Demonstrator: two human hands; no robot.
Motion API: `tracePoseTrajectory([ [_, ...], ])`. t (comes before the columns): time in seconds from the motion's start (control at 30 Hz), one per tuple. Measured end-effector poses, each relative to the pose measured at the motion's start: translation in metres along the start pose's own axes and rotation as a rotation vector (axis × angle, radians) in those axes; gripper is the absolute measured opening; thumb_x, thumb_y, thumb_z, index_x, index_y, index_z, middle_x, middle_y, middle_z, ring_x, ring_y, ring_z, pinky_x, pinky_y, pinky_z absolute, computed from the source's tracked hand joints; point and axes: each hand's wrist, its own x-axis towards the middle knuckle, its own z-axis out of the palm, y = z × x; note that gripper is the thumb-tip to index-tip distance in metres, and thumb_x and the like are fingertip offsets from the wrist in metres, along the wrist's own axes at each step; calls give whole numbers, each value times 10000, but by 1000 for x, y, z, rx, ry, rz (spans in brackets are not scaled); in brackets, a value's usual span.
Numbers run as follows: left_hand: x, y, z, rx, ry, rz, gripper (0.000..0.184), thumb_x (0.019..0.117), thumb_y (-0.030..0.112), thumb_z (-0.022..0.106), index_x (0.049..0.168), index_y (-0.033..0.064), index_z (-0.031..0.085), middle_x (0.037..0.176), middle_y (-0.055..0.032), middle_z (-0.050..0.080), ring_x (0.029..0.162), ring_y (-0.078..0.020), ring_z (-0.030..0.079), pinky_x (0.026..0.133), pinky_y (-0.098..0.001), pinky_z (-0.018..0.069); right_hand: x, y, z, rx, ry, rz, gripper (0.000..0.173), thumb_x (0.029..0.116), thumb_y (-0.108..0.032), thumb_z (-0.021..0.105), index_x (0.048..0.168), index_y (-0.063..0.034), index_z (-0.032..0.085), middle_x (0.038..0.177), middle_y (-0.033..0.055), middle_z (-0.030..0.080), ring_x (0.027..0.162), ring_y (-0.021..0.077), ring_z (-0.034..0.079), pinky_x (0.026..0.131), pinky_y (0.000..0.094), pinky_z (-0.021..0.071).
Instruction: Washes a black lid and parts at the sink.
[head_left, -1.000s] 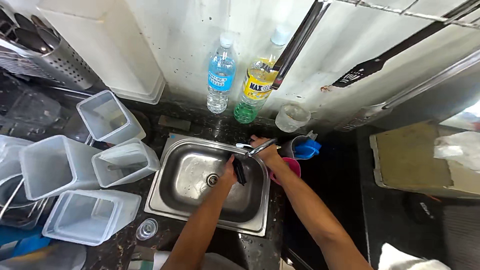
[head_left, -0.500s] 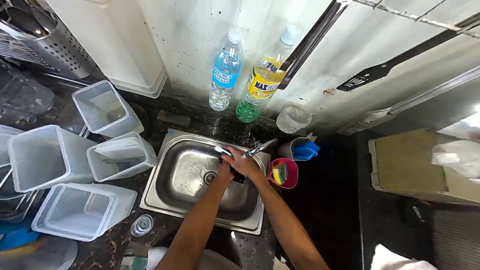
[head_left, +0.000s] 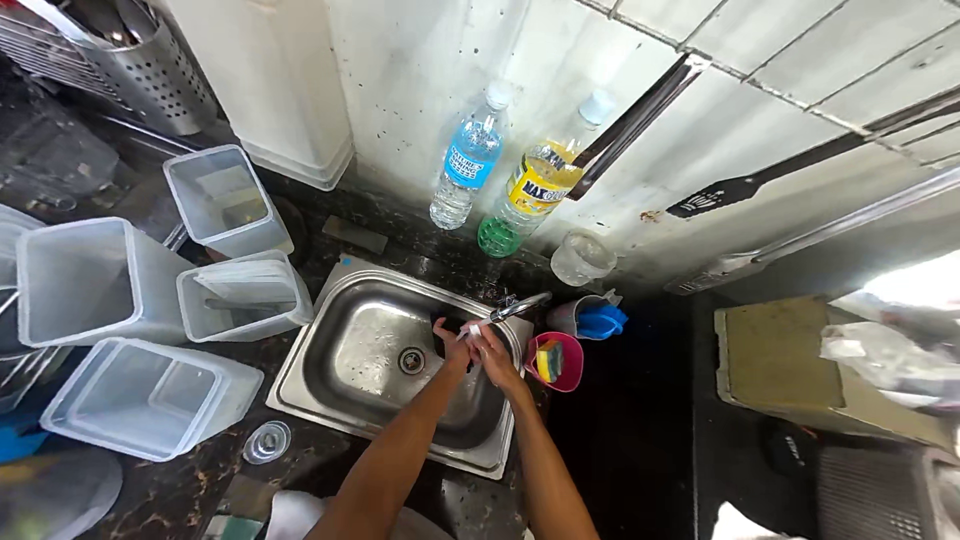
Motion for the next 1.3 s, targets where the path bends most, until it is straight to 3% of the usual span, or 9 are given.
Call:
tracePoseTrajectory([
  [0.1,2,-19,-12,79,-144,160,938,887,29,716,1541,5,43,1346,-288,527,1107,-241,663,930,-418,581,6,0,-7,188,-21,119,417,1087,-347,249,1152,-99,578,649,-89,435,492,37,387,443,217,357],
  [0.2,-3,-18,-26,478,-189,200,916,829,149,782,1520,-17,205,1404,-265,541,1259,-341,591,1050,-560,482,11,-11,-11,74,-62,158,432,1099,-338,275,1234,-58,575,674,-54,462,500,58,404,450,234,366],
  [0.33,-12,-6,-41,967,-255,337,805,925,463,687,1499,-23,400,1483,-235,510,1407,-361,459,1194,-631,227,25,-32,-32,-406,-155,190,378,1063,-173,475,1347,57,572,1189,186,664,1077,207,641,963,375,525],
  [0.43,-15,4,-55,1195,-309,404,546,966,364,625,1394,44,514,1401,-203,572,1349,-358,506,1182,-572,288,45,-44,-46,-899,-61,158,401,982,-199,657,1321,12,626,1343,222,630,1258,345,606,1091,529,470],
  [0.6,-16,3,-78,1310,-415,445,442,962,244,614,1357,62,535,1377,-193,581,1356,-355,500,1210,-539,276,67,-34,-51,-1400,106,198,361,1005,-134,594,1361,-153,652,1523,238,462,1145,462,640,925,611,545],
  [0.97,-60,12,-174,1293,-824,853,170,955,97,671,1124,93,689,1313,-190,618,1359,-341,512,1256,-513,240,94,-30,-32,-1571,157,270,317,1012,-87,519,1297,-22,643,1216,280,669,1096,455,676,869,620,550],
  [1.07,-58,3,-185,1200,-723,708,257,909,39,688,1163,54,657,1288,-187,634,1336,-342,528,1249,-529,234,92,-30,-25,-1562,231,305,340,1024,-95,501,1338,-27,611,1269,277,642,1115,441,671,883,592,556],
  [1.17,-55,5,-196,838,-499,402,505,880,28,712,1339,-6,503,1377,-217,557,1302,-305,545,1130,-456,440,52,-23,-10,-1420,280,309,472,1019,-166,511,1477,-52,515,1530,307,428,1231,499,590,920,614,547],
  [1.3,-54,53,-202,358,-295,124,716,840,-83,532,1493,0,251,1279,-214,615,1075,-279,668,879,-455,572,-13,-23,32,-1149,-61,441,753,877,-126,716,1528,38,377,1595,371,228,1420,580,327,1069,663,438],
])
